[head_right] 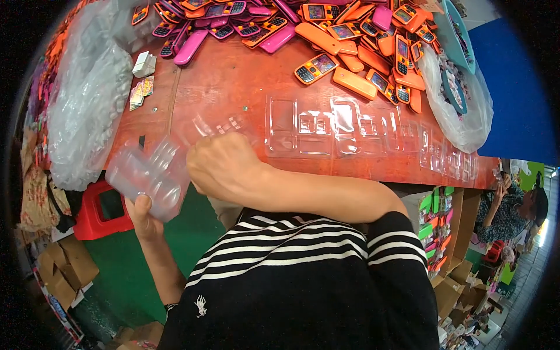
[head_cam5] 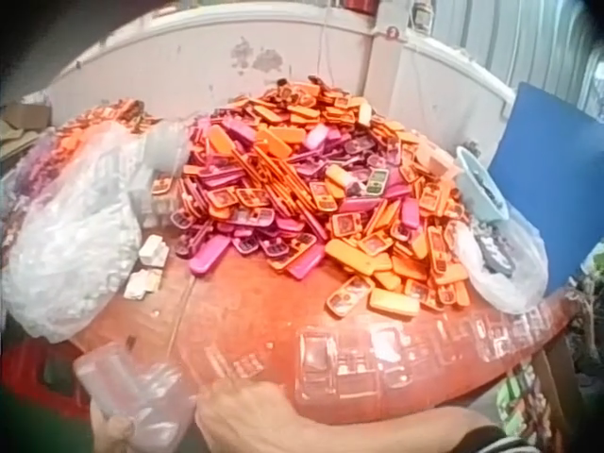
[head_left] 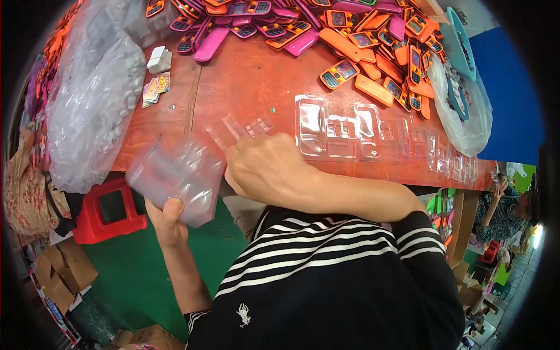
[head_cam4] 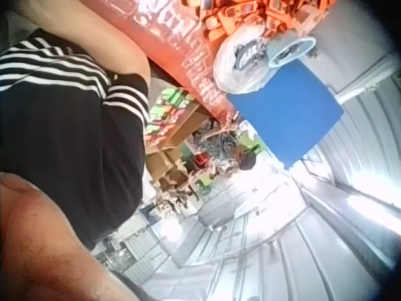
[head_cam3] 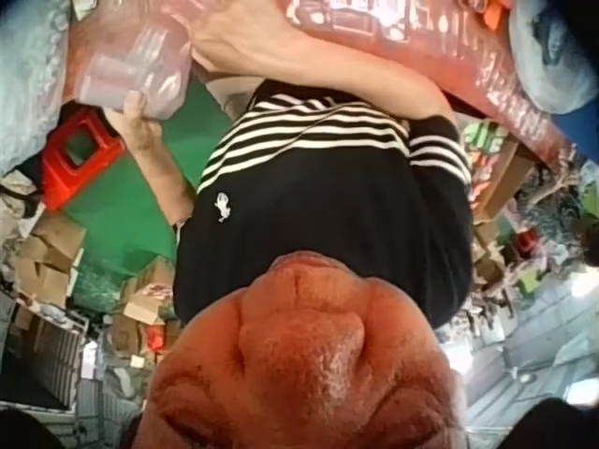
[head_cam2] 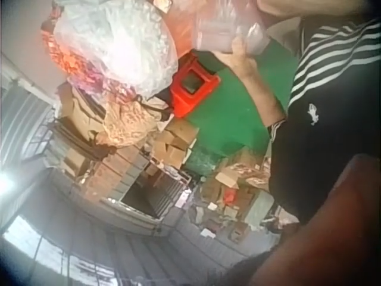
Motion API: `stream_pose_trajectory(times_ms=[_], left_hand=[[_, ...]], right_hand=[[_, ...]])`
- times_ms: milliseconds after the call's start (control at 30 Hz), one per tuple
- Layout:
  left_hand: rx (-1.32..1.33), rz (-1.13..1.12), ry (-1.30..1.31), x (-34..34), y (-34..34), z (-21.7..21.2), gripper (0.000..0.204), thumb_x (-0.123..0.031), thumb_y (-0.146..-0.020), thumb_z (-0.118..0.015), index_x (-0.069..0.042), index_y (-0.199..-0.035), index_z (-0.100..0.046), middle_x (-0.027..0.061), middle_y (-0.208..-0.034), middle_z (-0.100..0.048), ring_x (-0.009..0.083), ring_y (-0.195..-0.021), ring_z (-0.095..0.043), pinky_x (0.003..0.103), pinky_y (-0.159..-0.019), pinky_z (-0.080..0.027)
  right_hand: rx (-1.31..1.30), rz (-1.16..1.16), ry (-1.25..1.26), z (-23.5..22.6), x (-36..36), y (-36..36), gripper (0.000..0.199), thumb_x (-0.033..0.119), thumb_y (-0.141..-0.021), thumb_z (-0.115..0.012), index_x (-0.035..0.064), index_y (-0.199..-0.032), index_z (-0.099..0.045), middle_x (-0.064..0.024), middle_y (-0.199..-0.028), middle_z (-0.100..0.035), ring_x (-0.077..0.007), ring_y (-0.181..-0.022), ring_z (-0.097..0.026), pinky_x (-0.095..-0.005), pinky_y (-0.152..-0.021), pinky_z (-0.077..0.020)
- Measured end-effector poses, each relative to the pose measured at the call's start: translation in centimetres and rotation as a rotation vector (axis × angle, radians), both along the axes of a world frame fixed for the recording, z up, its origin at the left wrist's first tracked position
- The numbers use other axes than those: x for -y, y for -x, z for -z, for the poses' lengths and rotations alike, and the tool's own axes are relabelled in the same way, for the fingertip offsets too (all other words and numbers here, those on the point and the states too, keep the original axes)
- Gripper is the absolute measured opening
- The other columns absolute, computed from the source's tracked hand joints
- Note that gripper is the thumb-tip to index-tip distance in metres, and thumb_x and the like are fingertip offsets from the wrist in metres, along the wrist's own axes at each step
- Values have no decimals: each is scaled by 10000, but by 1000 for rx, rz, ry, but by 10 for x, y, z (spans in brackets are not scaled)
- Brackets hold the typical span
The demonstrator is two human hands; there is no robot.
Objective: Assembling colorful toy mobile phones by inserting candy packets, stickers, and internal plastic components into phone cases.
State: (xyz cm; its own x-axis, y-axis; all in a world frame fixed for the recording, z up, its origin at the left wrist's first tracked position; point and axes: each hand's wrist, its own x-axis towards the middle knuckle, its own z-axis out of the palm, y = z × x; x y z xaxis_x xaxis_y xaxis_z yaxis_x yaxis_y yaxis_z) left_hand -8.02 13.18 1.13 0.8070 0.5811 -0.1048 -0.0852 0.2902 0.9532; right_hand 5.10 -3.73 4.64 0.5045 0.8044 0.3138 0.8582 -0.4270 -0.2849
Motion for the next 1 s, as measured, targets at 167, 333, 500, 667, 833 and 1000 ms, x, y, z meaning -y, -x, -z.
stream_pose_trajectory(times_ms=[167,333,500,667,833,1000], left_hand=[[-10,-9,-15,2,6,-3,836,-301,-615,-751,44,-1268,-360,122,-1149,-500,217,-1032,-524,343,-905,-415],[-24,28,70,7,9,-4,857,-308,-608,-776,33,-1267,-347,111,-1144,-499,211,-1032,-525,338,-892,-430],[2,65,104,12,6,-8,848,-294,-601,-796,15,-1257,-357,96,-1124,-503,202,-1026,-519,331,-886,-429],[19,-5,49,8,12,-14,831,-265,-601,-790,13,-1257,-362,99,-1139,-499,205,-1042,-510,334,-897,-421],[-7,-193,28,-24,44,-10,767,-227,-647,-667,38,-1285,-335,136,-1183,-493,248,-1072,-524,375,-914,-434],[-28,-188,-39,-32,75,4,874,-322,-635,-697,60,-1306,-288,167,-1188,-475,257,-1078,-520,365,-881,-455]], right_hand=[[-99,0,345,22,-19,-22,204,203,-780,-507,79,-704,-650,-119,-664,-638,-268,-559,-636,-401,-435,-461],[-254,-222,-225,-3,-7,-12,243,273,-753,-692,54,-751,-587,-72,-699,-583,-244,-612,-608,-346,-470,-445],[-925,-440,-257,-7,-16,11,262,264,-771,-714,20,-804,-627,-61,-682,-579,-156,-588,-568,-283,-521,-438],[-1255,-401,-189,-6,-25,11,217,211,-843,-632,8,-769,-623,-71,-666,-581,-152,-592,-559,-282,-535,-420],[-27,-226,-389,-34,-62,16,135,127,-719,-605,60,-622,-539,-54,-555,-505,-185,-443,-535,-323,-346,-329],[513,-336,-349,1,-116,11,99,175,-650,-568,76,-648,-572,-18,-563,-527,-162,-566,-576,-316,-435,-373]])
